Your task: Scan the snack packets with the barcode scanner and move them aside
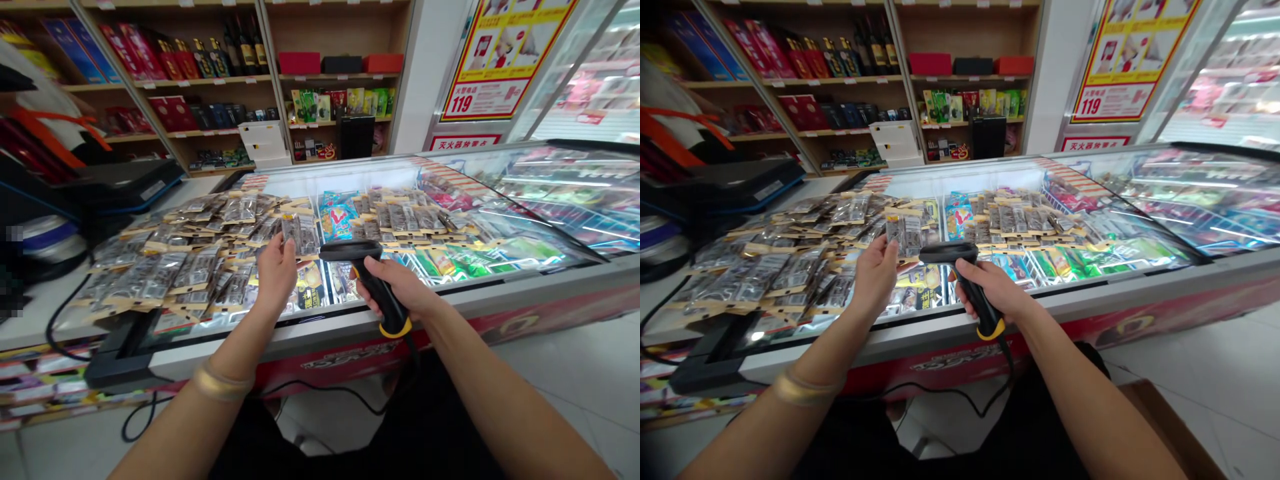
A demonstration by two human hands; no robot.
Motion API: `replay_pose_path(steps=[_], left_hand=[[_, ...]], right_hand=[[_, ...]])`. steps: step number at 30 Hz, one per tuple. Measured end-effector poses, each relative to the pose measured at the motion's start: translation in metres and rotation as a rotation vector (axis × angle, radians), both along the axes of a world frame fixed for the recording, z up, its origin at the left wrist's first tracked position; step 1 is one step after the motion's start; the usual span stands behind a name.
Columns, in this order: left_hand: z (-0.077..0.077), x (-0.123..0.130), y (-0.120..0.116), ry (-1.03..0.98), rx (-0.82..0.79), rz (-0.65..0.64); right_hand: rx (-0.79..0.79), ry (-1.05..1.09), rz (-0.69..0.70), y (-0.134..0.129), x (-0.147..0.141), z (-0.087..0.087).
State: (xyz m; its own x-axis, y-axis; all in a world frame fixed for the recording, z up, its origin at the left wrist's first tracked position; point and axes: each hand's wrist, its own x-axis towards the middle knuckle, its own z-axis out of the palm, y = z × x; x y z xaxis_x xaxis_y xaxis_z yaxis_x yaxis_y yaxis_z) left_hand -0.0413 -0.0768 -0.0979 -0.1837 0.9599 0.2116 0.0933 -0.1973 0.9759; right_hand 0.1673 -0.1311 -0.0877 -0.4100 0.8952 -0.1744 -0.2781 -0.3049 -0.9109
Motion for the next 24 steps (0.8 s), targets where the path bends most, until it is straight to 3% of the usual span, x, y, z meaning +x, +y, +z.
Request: replay_pose_path(steps=[10,14,18,21,24], left_hand=[[-0.007,-0.004,0.002,0.052,-0.003,0.021],[0.006,0.003,0.004,0.069,-0.012,0.032],[0.034,0.037,0.017,0.053,0.147,-0.064],[0.051,0.08,0.033,0.085,0.224,-0.117],[0.059,0.125,0.049,0.187,0.225,-0.145]], right_hand=[[-0.016,0.016,-0.022,0.001,0.0,-0.002],[0.023,0.086,-0.074,0.0,0.007,0.002],[0.085,0.145,-0.22,0.003,0.037,0.007],[0.132,0.18,-0.331,0.005,0.073,0.011],[0.145,0.192,-0.469,0.007,0.109,0.016]])
